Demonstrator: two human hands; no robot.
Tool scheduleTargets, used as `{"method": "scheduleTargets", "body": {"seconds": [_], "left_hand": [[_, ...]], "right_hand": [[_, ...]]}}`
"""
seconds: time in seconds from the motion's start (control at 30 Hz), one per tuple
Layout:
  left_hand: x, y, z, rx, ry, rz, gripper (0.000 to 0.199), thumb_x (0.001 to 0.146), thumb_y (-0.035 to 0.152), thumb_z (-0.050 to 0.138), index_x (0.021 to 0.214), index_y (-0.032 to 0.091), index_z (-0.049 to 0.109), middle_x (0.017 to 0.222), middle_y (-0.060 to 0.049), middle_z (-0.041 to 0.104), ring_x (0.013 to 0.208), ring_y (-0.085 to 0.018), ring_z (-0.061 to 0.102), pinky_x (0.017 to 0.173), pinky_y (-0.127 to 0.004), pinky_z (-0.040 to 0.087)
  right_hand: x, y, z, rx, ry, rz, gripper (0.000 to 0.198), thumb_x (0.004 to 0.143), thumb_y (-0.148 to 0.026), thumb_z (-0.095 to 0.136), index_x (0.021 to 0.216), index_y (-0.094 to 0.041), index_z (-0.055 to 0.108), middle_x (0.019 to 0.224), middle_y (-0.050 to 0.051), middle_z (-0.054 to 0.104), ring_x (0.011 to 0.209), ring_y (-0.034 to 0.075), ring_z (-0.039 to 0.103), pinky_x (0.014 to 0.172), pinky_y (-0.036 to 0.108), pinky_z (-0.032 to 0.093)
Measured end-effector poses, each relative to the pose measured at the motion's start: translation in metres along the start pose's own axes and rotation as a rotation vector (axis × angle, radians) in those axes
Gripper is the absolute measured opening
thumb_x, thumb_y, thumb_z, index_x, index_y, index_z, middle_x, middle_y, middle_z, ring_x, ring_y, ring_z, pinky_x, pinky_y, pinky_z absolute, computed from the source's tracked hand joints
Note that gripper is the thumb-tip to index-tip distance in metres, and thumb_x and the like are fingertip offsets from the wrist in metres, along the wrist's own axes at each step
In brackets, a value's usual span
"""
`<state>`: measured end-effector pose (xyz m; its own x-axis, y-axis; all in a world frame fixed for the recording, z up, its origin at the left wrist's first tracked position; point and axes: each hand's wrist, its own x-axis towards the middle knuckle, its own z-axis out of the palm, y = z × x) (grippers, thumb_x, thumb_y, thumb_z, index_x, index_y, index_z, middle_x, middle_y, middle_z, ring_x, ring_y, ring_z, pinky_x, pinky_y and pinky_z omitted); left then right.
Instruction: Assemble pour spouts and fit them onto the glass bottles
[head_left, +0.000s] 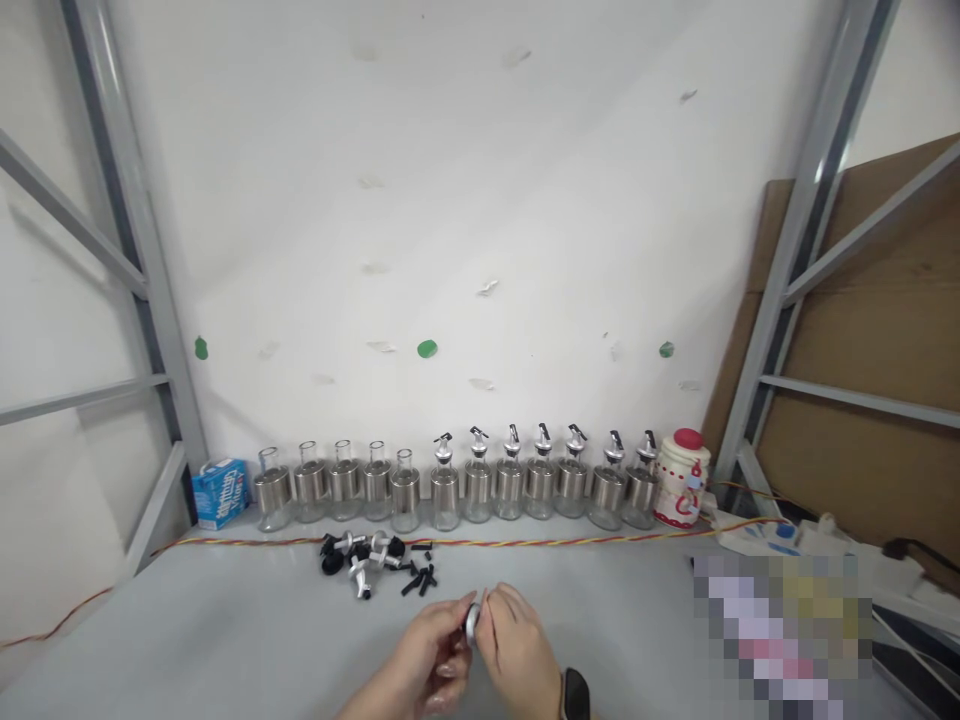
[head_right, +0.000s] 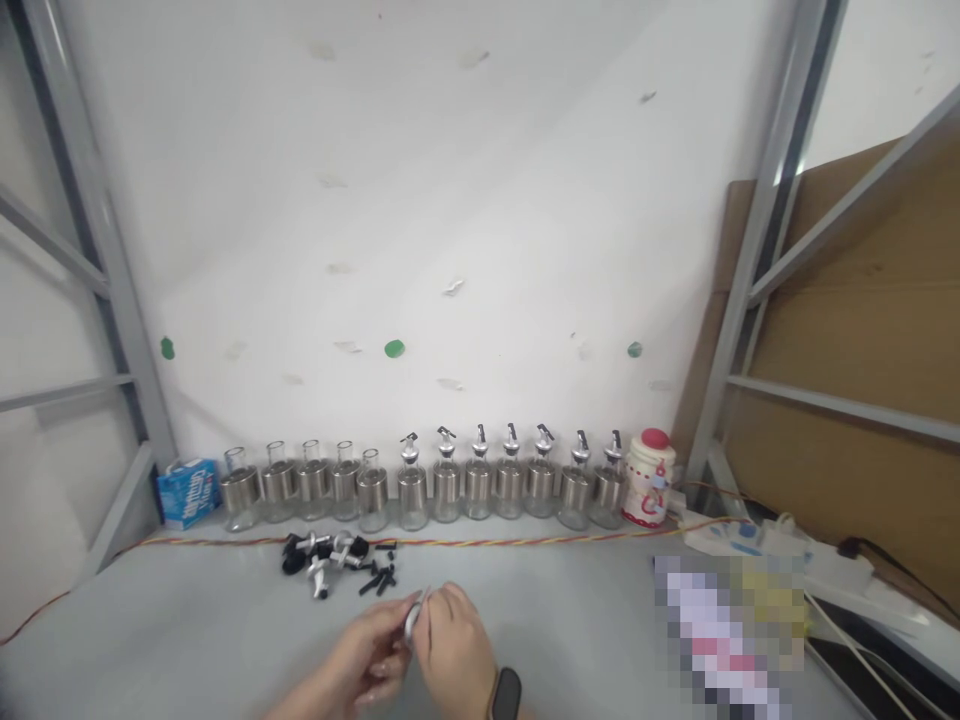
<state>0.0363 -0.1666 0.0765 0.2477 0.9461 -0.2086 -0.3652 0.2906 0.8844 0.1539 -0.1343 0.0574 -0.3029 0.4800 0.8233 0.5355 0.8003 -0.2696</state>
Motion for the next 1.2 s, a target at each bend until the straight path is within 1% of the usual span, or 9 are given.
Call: {"method": "scheduleTargets", "body": {"seconds": [0.1,0.17,0.3,0.4,0.53,0.73,0.87,1.0,1.2], "left_hand": [[-0.002,0.002,0.003,0.147,0.033,0.066,0.044,0.066,0.064,0.043,0.063,0.021,0.034,0.037,0.011,0.029,0.025,-0.004,0.019,0.023,-0.016,0.018],[-0.006,0.005,0.004,0.393,0.101,0.265,0.041,0.073,0.061,0.035,0.067,0.02,0.036,0.04,0.008,0.036,0.029,-0.007,0.033,0.029,-0.018,0.028],[-0.018,0.011,-0.001,1.054,0.2,0.652,0.025,0.084,0.039,0.033,0.078,0.018,0.046,0.07,-0.002,0.053,0.065,-0.014,0.051,0.062,-0.024,0.04],[-0.022,0.014,-0.005,1.36,0.197,0.67,0.02,0.085,0.03,0.031,0.088,0.018,0.047,0.086,-0.006,0.054,0.076,-0.016,0.052,0.068,-0.026,0.039],[-0.025,0.019,-0.002,1.543,0.237,0.597,0.019,0.085,0.028,0.032,0.091,0.019,0.048,0.09,-0.006,0.055,0.076,-0.018,0.054,0.065,-0.025,0.038],[-0.029,0.022,-0.002,1.368,0.18,0.622,0.03,0.084,0.039,0.031,0.076,0.018,0.05,0.072,-0.002,0.055,0.067,-0.016,0.05,0.061,-0.023,0.035],[-0.024,0.016,-0.001,1.036,0.115,0.569,0.036,0.086,0.038,0.025,0.071,0.017,0.05,0.059,0.0,0.051,0.057,-0.011,0.048,0.057,-0.019,0.034],[-0.016,0.007,0.002,0.796,-0.021,0.432,0.036,0.081,0.047,0.034,0.076,0.016,0.05,0.052,0.002,0.047,0.046,-0.009,0.044,0.045,-0.017,0.034],[-0.018,0.005,0.003,0.805,-0.002,0.332,0.045,0.08,0.05,0.034,0.07,0.013,0.057,0.049,0.003,0.046,0.038,-0.006,0.04,0.039,-0.015,0.029]], "right_hand": [[0.007,0.001,-0.006,0.146,-0.087,0.042,0.029,0.085,-0.025,0.026,0.062,-0.018,0.042,0.056,0.001,0.046,0.055,0.014,0.043,0.055,0.026,0.035],[0.013,-0.002,-0.009,0.39,-0.173,0.282,0.029,0.087,-0.031,0.026,0.065,-0.019,0.04,0.058,-0.001,0.044,0.055,0.012,0.042,0.053,0.023,0.036],[0.018,-0.008,-0.005,0.86,-0.298,0.719,0.036,0.084,-0.048,0.027,0.068,-0.019,0.04,0.048,-0.006,0.036,0.042,0.009,0.038,0.043,0.02,0.034],[0.018,-0.007,0.003,0.976,-0.29,0.852,0.043,0.077,-0.059,0.032,0.064,-0.018,0.04,0.039,-0.008,0.032,0.033,0.008,0.033,0.035,0.02,0.029],[0.018,-0.003,0.003,0.964,-0.275,0.893,0.046,0.073,-0.062,0.035,0.064,-0.018,0.042,0.042,-0.008,0.034,0.033,0.007,0.034,0.033,0.019,0.027],[0.022,-0.001,-0.008,0.854,-0.352,0.824,0.044,0.073,-0.057,0.042,0.056,-0.016,0.041,0.04,-0.007,0.033,0.035,0.006,0.034,0.034,0.017,0.025],[0.024,-0.005,-0.011,1.063,-0.594,0.95,0.05,0.073,-0.06,0.036,0.056,-0.015,0.046,0.035,-0.006,0.037,0.026,0.006,0.032,0.027,0.017,0.017],[0.02,-0.009,-0.013,1.196,-0.703,1.008,0.049,0.074,-0.057,0.036,0.058,-0.013,0.05,0.039,-0.002,0.047,0.025,0.005,0.035,0.027,0.015,0.017],[0.018,-0.018,-0.02,1.408,-0.863,1.025,0.033,0.076,-0.039,0.038,0.066,-0.013,0.055,0.049,0.003,0.058,0.025,0.002,0.028,0.028,0.014,0.015]]}}
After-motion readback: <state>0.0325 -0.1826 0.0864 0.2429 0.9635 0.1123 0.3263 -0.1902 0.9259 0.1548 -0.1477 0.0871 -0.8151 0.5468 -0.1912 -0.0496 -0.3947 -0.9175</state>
